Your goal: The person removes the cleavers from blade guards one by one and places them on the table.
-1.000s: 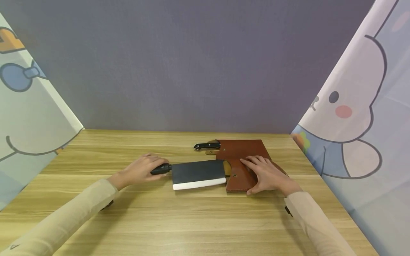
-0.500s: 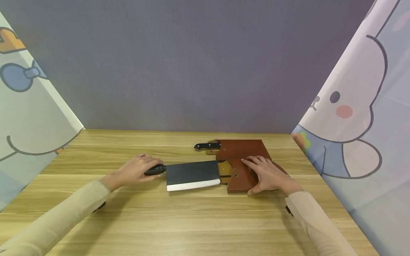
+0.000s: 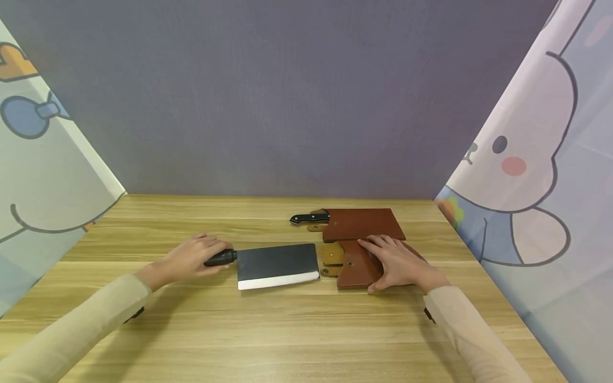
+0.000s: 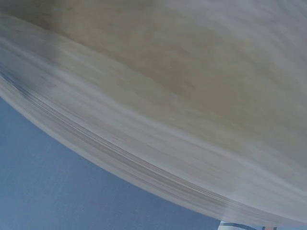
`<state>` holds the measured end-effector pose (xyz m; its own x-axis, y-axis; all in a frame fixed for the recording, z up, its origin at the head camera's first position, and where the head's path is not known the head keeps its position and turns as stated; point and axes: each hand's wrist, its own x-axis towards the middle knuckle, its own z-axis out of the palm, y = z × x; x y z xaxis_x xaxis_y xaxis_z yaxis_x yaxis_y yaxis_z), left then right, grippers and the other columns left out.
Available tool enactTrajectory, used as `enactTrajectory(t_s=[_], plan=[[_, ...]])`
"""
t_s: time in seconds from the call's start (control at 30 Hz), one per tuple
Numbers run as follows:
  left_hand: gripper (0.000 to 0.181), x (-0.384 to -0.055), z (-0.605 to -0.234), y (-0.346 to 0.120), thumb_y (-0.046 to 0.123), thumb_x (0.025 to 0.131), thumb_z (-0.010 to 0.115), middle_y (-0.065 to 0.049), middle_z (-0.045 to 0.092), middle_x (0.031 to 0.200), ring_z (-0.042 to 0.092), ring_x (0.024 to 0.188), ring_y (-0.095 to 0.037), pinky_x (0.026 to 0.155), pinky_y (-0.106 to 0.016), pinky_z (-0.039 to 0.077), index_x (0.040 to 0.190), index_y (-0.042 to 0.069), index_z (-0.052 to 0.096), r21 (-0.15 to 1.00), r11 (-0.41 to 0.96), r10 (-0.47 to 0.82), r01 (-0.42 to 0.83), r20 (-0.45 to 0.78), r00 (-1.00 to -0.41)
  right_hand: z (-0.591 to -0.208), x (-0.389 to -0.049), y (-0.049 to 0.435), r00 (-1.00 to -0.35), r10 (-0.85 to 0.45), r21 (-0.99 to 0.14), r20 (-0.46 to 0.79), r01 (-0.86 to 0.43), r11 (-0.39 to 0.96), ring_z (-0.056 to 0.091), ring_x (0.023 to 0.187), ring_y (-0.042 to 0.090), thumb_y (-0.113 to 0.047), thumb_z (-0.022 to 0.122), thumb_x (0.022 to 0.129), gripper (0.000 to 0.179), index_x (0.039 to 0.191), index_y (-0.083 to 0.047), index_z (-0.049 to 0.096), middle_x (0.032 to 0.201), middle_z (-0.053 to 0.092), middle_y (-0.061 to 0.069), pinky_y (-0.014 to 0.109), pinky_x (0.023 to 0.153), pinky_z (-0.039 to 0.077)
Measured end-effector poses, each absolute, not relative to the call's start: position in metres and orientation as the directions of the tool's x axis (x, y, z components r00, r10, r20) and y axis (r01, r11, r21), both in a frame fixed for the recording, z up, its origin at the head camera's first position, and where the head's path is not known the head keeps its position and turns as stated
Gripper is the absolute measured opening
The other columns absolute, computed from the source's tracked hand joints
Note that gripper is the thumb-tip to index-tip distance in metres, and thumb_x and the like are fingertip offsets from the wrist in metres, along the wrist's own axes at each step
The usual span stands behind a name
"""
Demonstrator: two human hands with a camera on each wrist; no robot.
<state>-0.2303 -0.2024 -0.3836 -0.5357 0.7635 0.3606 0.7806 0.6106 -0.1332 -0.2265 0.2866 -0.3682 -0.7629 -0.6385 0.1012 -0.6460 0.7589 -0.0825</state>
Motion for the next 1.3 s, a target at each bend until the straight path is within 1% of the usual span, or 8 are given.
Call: enactTrajectory(t_s=[0.17,0.37,0.5,0.7,0.87,1.07,1.17,1.3], plan=[[0.045,-0.227,-0.383,-0.209,0.034,0.079,0.067,-0.002,0.067,0.097,0.062,0.09,-0.019,0.086,-0.047,0.047,0.116,0.011,0.056,-0.115,0.612,0.765,0.783,0.34,-0.547,-0.369,-0.226,0.285,-0.768,-0.636,-0.089,0.081,-0.641,0.763,0.036,0.124,0.042,-0.064,0.075,0.055,0.109,0.14,-0.009,0.035,0.139,0.038,0.02,0.064,0.091,0.033],[0.046,-0.226,-0.383,-0.216,0.033,0.079,0.068,-0.001,0.066,0.099,0.061,0.089,-0.016,0.087,-0.047,0.046,0.118,0.012,0.055,-0.101,0.621,0.761,0.777,0.316,-0.567,-0.368,-0.226,0.282,-0.767,-0.639,-0.097,0.062,-0.642,0.761,0.036,0.124,0.044,-0.063,0.075,0.057,0.107,0.14,-0.009,0.035,0.139,0.038,0.021,0.065,0.088,0.035],[0.046,-0.225,-0.382,-0.22,0.032,0.079,0.068,0.0,0.066,0.098,0.061,0.087,-0.015,0.086,-0.046,0.047,0.118,0.012,0.055,-0.101,0.618,0.764,0.78,0.313,-0.564,-0.368,-0.226,0.279,-0.772,-0.634,-0.104,0.046,-0.635,0.766,0.035,0.125,0.045,-0.063,0.075,0.058,0.107,0.14,-0.009,0.035,0.139,0.037,0.022,0.066,0.087,0.035],[0.048,-0.224,-0.382,-0.224,0.033,0.078,0.068,-0.002,0.065,0.099,0.061,0.088,-0.016,0.085,-0.047,0.047,0.118,0.01,0.054,-0.106,0.61,0.772,0.785,0.301,-0.559,-0.369,-0.226,0.276,-0.777,-0.629,-0.122,0.029,-0.628,0.769,0.034,0.126,0.044,-0.062,0.075,0.057,0.107,0.141,-0.01,0.033,0.141,0.035,0.021,0.066,0.087,0.036],[0.048,-0.226,-0.383,-0.227,0.032,0.078,0.069,-0.002,0.065,0.099,0.061,0.088,-0.016,0.084,-0.046,0.046,0.118,0.01,0.054,-0.108,0.61,0.774,0.785,0.295,-0.56,-0.369,-0.226,0.274,-0.782,-0.623,-0.141,0.013,-0.619,0.773,0.032,0.128,0.042,-0.061,0.076,0.057,0.108,0.142,-0.012,0.032,0.142,0.034,0.019,0.066,0.089,0.035],[0.047,-0.227,-0.382,-0.23,0.034,0.08,0.066,-0.001,0.065,0.1,0.06,0.088,-0.014,0.085,-0.044,0.046,0.12,0.011,0.053,-0.09,0.618,0.771,0.781,0.26,-0.581,-0.37,-0.226,0.272,-0.777,-0.629,-0.134,0.008,-0.624,0.77,0.033,0.127,0.042,-0.061,0.076,0.057,0.108,0.142,-0.012,0.032,0.142,0.034,0.019,0.067,0.087,0.035],[0.045,-0.228,-0.382,-0.231,0.034,0.081,0.065,0.001,0.065,0.098,0.058,0.086,-0.012,0.084,-0.043,0.045,0.119,0.013,0.053,-0.091,0.616,0.775,0.782,0.249,-0.581,-0.371,-0.226,0.271,-0.776,-0.631,-0.137,0.011,-0.626,0.768,0.034,0.127,0.042,-0.062,0.075,0.057,0.108,0.142,-0.011,0.032,0.142,0.035,0.019,0.068,0.086,0.035],[0.044,-0.229,-0.383,-0.232,0.033,0.082,0.064,0.0,0.065,0.097,0.058,0.084,-0.012,0.083,-0.044,0.045,0.119,0.012,0.053,-0.083,0.612,0.779,0.787,0.237,-0.581,-0.372,-0.226,0.27,-0.776,-0.631,-0.141,0.014,-0.626,0.767,0.034,0.126,0.043,-0.062,0.075,0.057,0.107,0.142,-0.011,0.032,0.142,0.035,0.019,0.068,0.086,0.035]])
